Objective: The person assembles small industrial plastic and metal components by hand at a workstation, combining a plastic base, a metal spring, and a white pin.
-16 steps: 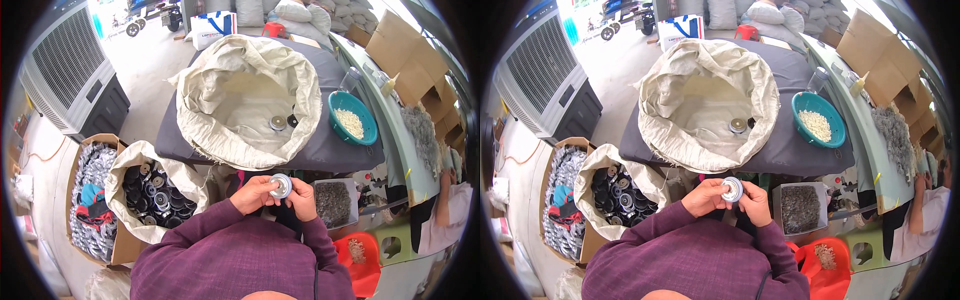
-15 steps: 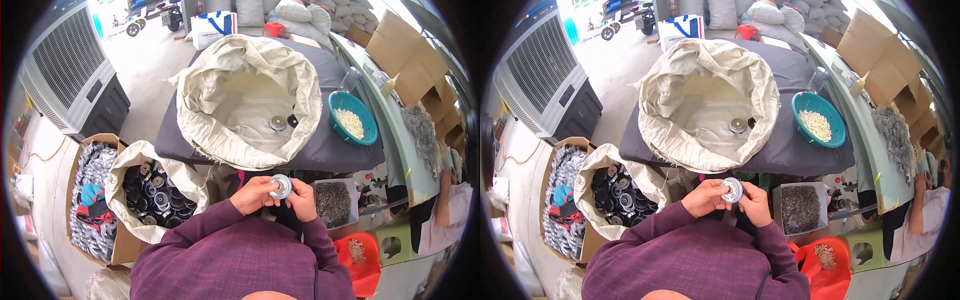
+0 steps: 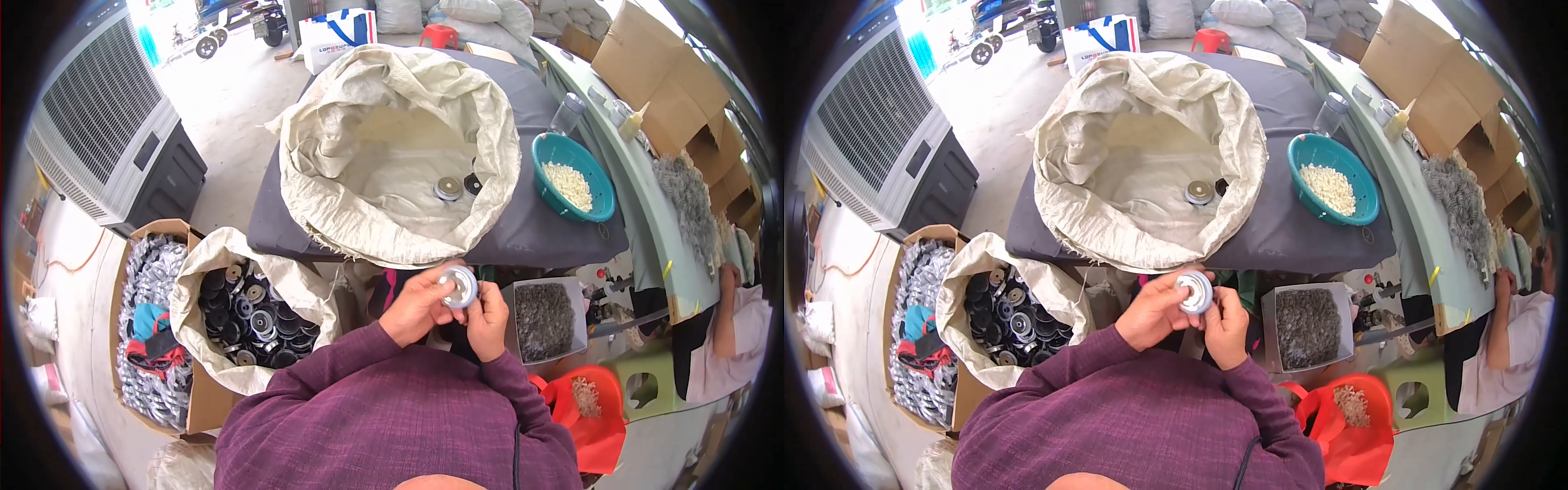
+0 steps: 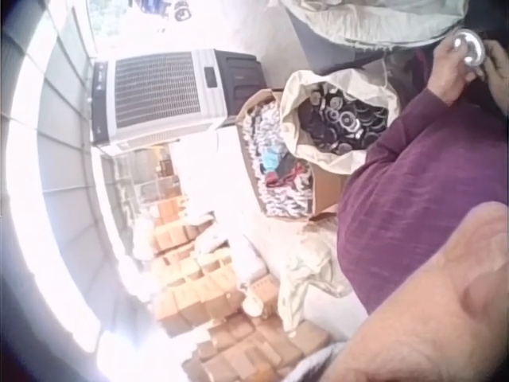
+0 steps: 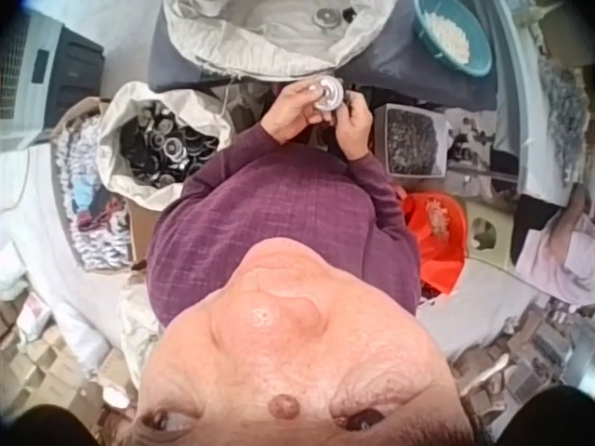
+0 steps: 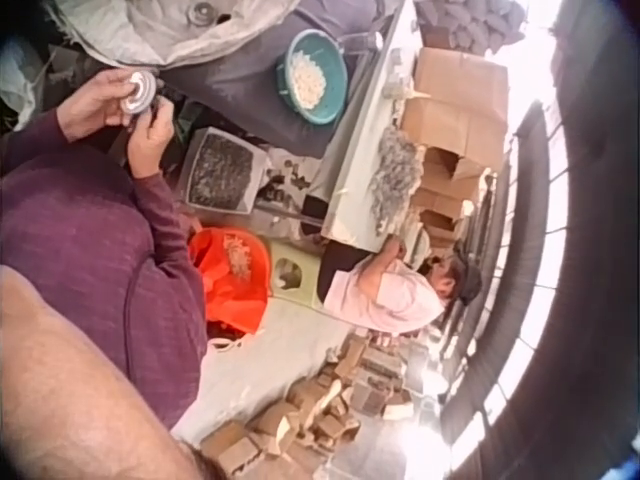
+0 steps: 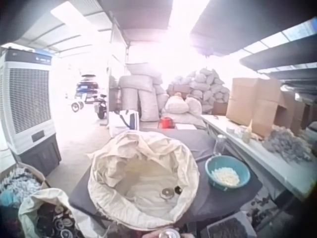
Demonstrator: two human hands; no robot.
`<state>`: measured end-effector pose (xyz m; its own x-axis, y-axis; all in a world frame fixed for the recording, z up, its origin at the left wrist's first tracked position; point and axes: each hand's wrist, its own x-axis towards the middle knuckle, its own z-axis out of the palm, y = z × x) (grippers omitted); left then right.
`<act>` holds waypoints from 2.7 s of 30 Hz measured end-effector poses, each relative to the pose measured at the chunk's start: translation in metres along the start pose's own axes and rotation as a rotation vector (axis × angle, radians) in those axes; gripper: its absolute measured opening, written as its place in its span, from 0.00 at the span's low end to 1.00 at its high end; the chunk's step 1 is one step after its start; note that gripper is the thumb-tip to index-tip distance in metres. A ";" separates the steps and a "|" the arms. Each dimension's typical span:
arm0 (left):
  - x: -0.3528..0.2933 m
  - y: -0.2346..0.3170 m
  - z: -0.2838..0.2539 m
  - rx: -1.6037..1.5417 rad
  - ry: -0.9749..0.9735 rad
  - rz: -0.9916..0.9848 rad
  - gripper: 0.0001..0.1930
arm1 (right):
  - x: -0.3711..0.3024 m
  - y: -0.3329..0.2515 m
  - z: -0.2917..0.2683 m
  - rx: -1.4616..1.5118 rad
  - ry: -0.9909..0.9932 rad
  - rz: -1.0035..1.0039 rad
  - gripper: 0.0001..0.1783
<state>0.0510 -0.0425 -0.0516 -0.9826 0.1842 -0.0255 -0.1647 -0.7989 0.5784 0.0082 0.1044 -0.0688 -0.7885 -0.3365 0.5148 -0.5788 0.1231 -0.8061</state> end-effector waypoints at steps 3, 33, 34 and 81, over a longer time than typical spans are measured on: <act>0.001 0.017 -0.003 0.200 0.244 0.171 0.25 | 0.005 0.011 -0.007 0.298 0.172 0.396 0.02; 0.002 0.016 -0.033 0.268 0.237 0.108 0.17 | 0.123 -0.006 -0.059 0.113 -0.049 0.252 0.17; 0.004 0.016 -0.034 0.288 0.236 0.108 0.17 | 0.105 -0.015 -0.043 0.089 -0.240 0.192 0.14; 0.209 0.085 -0.088 2.178 0.397 0.261 0.20 | -0.036 0.102 -0.006 -0.498 0.102 -0.081 0.11</act>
<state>-0.1763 -0.1219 -0.0795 -0.9682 -0.1028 0.2279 -0.0230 0.9444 0.3281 -0.0232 0.1349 -0.1679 -0.7392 -0.2733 0.6156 -0.6478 0.5385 -0.5388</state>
